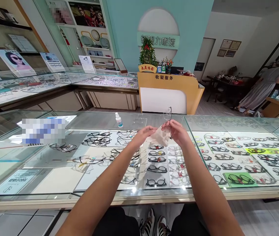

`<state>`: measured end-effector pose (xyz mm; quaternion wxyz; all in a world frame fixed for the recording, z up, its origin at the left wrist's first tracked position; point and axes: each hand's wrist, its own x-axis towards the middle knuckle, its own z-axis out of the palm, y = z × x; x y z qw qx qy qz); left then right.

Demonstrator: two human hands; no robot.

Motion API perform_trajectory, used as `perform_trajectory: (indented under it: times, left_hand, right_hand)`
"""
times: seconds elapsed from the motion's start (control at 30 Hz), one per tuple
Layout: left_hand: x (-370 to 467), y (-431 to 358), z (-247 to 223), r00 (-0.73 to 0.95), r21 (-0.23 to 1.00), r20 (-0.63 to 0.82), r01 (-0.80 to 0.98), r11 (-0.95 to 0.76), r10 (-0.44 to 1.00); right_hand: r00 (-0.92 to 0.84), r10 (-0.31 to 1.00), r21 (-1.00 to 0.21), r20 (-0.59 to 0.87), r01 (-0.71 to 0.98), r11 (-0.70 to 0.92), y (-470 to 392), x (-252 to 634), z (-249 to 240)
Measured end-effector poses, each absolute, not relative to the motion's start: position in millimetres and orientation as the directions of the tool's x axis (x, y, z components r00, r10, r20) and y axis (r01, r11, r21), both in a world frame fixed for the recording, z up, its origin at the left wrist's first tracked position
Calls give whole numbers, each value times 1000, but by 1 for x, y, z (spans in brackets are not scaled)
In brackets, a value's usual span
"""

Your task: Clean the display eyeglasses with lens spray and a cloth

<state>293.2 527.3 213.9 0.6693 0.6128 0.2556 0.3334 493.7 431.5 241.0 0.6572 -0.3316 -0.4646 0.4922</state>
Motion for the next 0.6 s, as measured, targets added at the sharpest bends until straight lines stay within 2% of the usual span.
perform_trajectory:
  times: [0.1,0.23,0.47,0.6]
  left_hand:
    - [295,522,217,674,981,183,-172,-89,716]
    - [296,519,216,729,981,192,-132,-140,657]
    - [296,519,214,749,936,221,18,-352,625]
    - [297,515,212,740,915,265,10,-404,618]
  right_hand:
    - [0,956,-909,292,-310,278,428,490,243]
    - [-66,959,-932,276,-264,250,425,486,245]
    - [-101,958,-946,267,-218,240,424,485,246]
    - [-107,953,-947,282,-190,259,425,484,245]
